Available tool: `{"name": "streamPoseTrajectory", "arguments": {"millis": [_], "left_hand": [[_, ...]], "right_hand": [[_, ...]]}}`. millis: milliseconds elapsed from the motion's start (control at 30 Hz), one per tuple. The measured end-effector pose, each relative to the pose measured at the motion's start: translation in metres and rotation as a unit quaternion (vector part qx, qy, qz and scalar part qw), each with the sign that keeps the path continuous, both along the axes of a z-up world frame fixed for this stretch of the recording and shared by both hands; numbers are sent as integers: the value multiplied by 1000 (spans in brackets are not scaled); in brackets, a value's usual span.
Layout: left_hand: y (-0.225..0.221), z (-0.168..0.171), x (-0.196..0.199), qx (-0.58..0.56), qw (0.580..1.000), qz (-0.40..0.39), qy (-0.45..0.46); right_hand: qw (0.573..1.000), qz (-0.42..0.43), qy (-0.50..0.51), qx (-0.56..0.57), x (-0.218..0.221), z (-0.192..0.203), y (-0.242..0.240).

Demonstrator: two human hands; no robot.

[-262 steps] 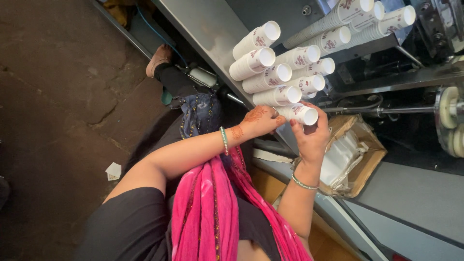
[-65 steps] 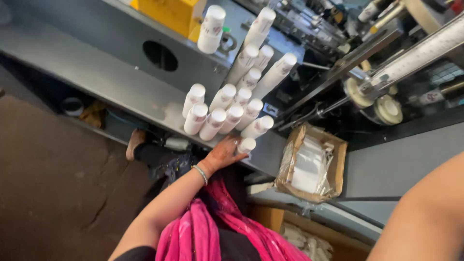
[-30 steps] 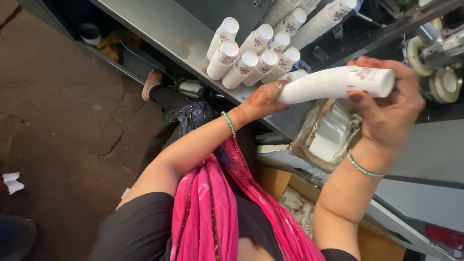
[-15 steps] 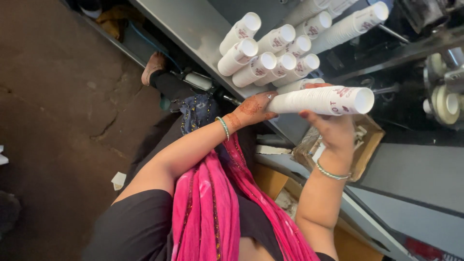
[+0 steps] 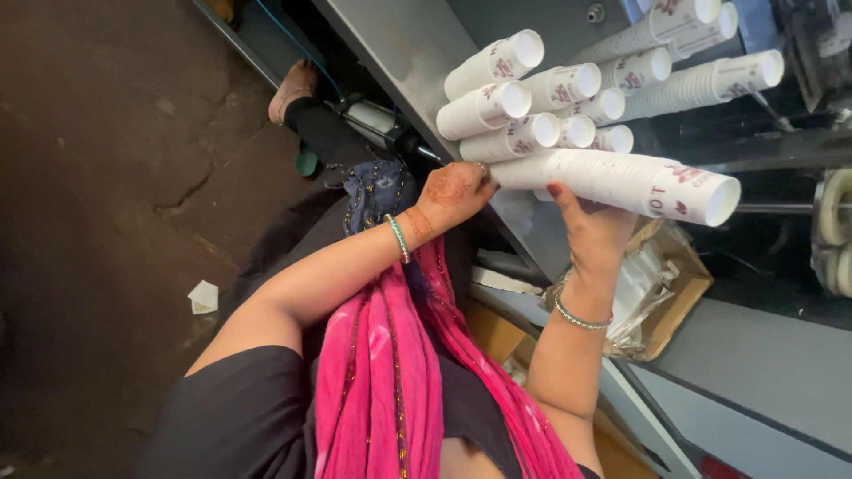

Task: Arranging paper cups on a surface and packaging them into plastic bags.

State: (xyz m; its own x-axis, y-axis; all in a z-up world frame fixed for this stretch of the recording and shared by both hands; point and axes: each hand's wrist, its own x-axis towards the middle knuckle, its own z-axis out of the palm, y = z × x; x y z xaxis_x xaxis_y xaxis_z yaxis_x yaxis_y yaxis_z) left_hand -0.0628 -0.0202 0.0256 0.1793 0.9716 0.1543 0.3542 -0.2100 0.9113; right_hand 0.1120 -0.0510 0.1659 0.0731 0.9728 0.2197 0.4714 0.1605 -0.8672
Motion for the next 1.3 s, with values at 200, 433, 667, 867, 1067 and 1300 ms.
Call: {"name": "streamPoseTrajectory", "arguments": {"millis": [200,433,667,867,1067,1300], "left_hand": [[9,14,4,-139,983,-60,-104],[11,23,8,-149,980,-78,-109],[8,32,11,-90,990,-56,-89],[-14,15,-6,-105,991,-69,-34],[-23,-19,-4,-131,988,-77,-19],[-18,-9,3,-92,992,-74,-51]], "right_hand": [[1000,-9,1,-21,13,-10,-1],[999,3,32,-22,5,-10,-1],[993,-35,-115,16,11,9,-4],[997,-29,-49,47,20,39,-39],[978,-102,-177,-43,27,-61,-40],[955,-149,-250,-65,3,-88,-31]]}}
